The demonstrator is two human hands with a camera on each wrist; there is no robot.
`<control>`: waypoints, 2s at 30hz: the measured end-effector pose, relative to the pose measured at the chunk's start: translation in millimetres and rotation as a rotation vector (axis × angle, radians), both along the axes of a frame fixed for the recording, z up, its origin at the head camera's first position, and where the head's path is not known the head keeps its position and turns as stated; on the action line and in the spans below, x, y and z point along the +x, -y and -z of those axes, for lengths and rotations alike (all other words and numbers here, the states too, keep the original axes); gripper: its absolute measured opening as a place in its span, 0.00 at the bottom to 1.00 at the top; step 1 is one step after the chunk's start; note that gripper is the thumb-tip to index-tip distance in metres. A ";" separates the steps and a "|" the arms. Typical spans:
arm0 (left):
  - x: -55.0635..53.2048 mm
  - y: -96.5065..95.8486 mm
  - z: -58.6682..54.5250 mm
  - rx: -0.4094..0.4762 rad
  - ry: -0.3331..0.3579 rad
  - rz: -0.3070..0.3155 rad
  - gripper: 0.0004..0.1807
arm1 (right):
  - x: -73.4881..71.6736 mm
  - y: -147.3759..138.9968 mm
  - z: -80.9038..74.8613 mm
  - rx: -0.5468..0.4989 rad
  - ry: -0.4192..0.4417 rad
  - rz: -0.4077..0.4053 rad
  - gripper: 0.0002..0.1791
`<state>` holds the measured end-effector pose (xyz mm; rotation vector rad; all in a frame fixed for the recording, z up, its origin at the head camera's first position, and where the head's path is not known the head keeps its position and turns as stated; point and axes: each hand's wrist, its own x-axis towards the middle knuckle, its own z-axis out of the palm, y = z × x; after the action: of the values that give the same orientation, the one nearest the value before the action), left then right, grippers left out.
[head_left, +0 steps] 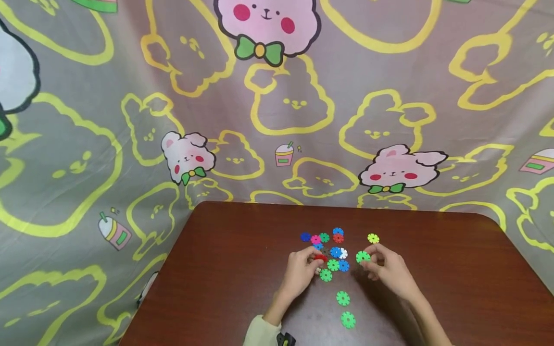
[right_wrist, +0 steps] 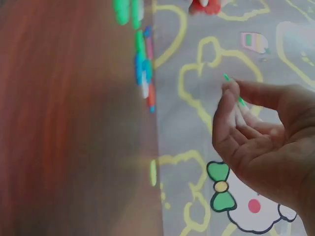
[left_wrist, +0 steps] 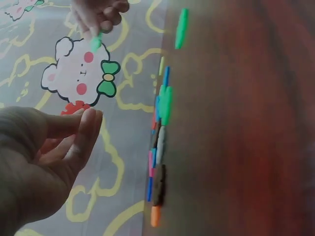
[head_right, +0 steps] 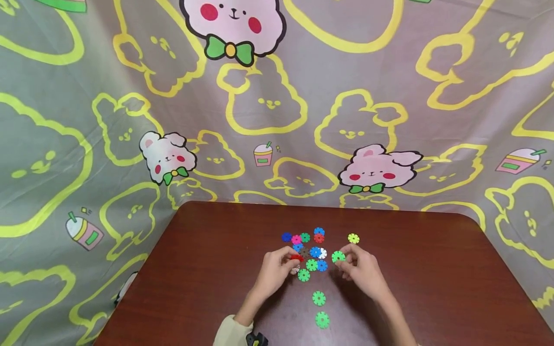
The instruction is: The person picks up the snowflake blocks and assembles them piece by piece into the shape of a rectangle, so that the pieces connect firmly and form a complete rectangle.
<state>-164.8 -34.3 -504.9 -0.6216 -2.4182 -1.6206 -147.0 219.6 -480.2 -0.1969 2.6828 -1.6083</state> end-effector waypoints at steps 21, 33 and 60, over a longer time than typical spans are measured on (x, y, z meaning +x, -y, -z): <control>-14.3 -13.9 -27.1 0.093 -0.028 -0.114 0.07 | -3.9 16.6 -26.9 -0.092 -0.117 0.001 0.15; -8.8 -37.0 -24.2 0.190 -0.027 -0.071 0.11 | 0.5 19.0 -36.7 -0.085 -0.148 0.013 0.11; -6.5 -31.9 -27.1 0.166 -0.111 0.014 0.07 | -0.3 24.7 -36.0 -0.111 -0.135 0.067 0.08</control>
<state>-171.3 -2.4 -477.8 -0.6813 -2.1792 -1.7216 -147.3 195.0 -444.2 -0.2277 2.7261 -1.8295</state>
